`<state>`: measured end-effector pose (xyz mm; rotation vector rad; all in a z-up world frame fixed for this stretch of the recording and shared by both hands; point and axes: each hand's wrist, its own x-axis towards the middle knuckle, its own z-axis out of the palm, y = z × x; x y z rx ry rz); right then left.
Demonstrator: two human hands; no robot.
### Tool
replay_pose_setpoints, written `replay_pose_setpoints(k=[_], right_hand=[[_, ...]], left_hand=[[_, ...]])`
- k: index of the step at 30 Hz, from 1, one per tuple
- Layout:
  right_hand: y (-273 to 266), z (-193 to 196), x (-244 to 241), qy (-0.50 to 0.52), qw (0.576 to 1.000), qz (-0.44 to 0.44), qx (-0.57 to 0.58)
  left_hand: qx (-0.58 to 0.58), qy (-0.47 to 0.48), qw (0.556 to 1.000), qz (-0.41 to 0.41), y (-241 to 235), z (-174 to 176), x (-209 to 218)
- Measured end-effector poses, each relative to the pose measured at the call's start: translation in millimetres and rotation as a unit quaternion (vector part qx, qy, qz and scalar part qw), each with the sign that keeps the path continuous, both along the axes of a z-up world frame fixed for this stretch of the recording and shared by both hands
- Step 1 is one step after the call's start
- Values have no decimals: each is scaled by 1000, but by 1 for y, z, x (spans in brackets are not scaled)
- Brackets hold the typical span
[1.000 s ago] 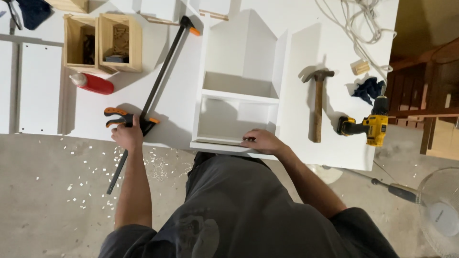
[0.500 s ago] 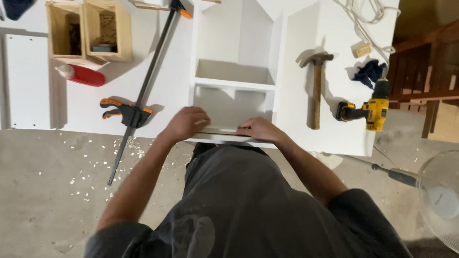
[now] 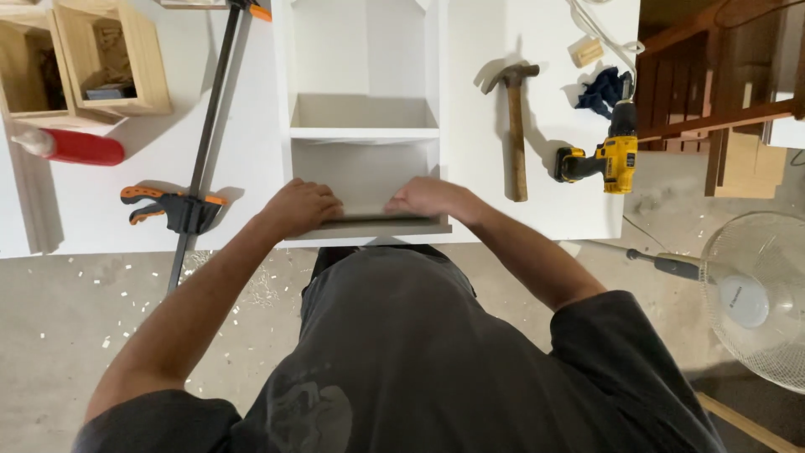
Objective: Assembling a small wooden shelf unit by gluing, clamping, and screwing the pieces together.
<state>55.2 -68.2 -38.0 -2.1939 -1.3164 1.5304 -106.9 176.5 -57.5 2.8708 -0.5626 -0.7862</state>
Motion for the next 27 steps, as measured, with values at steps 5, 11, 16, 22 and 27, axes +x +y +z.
replay_pose_setpoints(k=[5, 11, 16, 22, 27], right_hand=[[-4, 13, -5, -87, 993, 73, 41], [-37, -100, 11, -201, 967, 129, 85], [-37, -85, 5, -167, 973, 120, 106], [-30, -55, 6, -152, 978, 98, 105], [-35, -64, 7, -135, 982, 68, 111]], left_hand=[[2, 54, 997, 59, 1, -5, 6], [82, 3, 996, 19, 13, -70, 13], [38, -3, 999, 26, 14, -59, 6], [10, -49, 999, 19, 17, -68, 4], [-11, -97, 995, 8, 19, -72, 0]])
